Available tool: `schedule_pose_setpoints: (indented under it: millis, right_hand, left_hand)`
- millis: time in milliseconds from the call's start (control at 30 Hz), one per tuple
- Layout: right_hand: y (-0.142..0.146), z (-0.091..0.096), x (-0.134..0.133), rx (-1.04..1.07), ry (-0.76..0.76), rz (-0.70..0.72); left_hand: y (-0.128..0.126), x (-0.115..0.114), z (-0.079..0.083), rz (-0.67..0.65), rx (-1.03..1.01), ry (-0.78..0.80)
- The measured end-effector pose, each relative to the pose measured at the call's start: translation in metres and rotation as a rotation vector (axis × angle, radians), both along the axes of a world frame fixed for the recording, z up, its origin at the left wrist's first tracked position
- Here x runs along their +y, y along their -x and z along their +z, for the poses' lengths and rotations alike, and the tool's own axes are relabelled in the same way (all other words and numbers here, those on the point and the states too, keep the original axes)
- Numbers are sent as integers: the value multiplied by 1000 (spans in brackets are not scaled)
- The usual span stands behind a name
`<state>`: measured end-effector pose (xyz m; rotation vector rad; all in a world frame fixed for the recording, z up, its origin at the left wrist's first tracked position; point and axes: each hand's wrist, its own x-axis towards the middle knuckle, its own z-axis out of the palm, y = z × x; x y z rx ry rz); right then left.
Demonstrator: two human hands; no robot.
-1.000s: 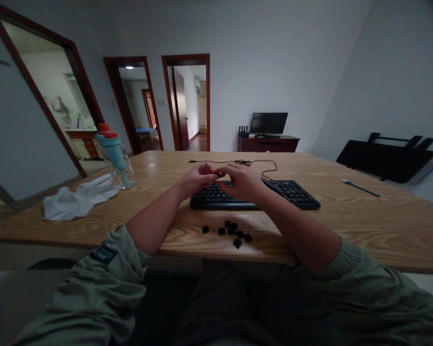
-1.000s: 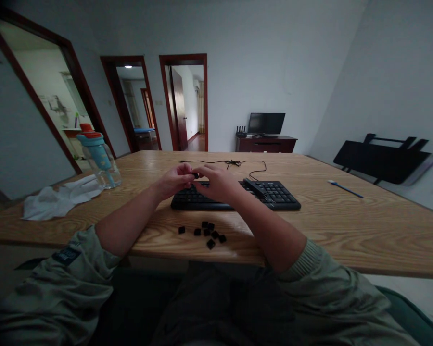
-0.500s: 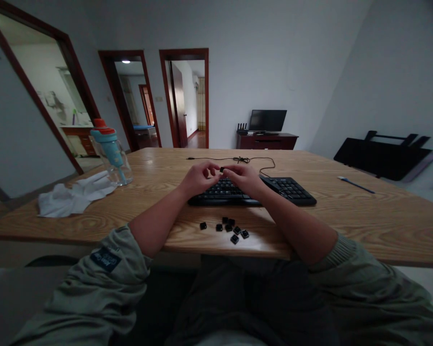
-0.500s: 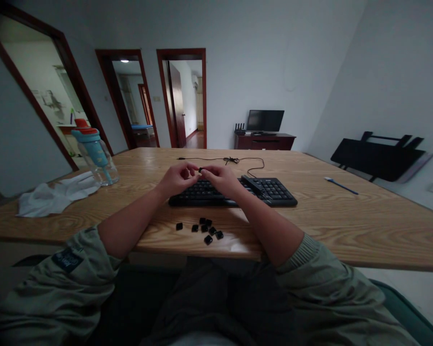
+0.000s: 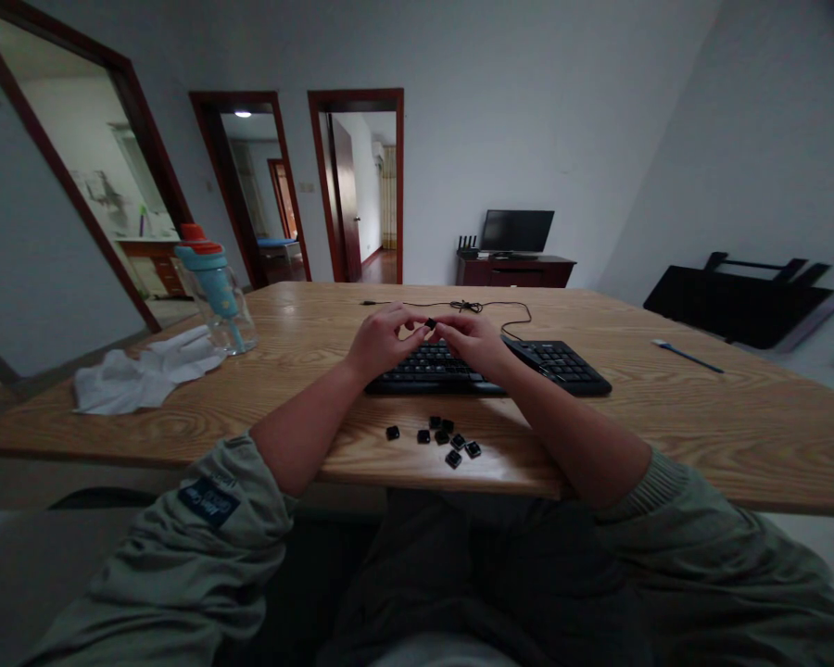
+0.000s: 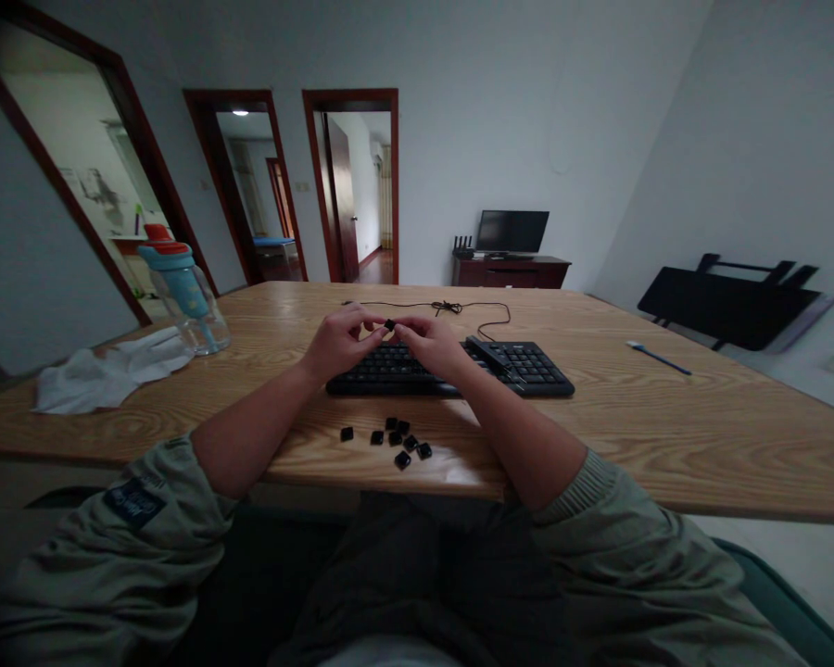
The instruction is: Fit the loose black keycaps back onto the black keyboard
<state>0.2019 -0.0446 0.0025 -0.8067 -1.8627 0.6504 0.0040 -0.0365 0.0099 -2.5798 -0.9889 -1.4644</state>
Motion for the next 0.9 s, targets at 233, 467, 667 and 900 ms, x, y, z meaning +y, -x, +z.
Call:
schedule_pose_setpoints:
  millis: [233,467,667,900]
  right_hand:
    - [3,-3,-3,-34,-184,-229]
    - [7,-4,-9,-112,-386,-255]
    - [10,-8,-6,-110,-521,-222]
    - [11,-8,-12,-128,-545,-239]
  left_hand:
    - [-5,6,-4,-128,-228,290]
    - [-3,13,-7,-441,-527,839]
    - [-1,10,-7,-599,-619,1053]
    - [1,5,-3,-684,-612,1078]
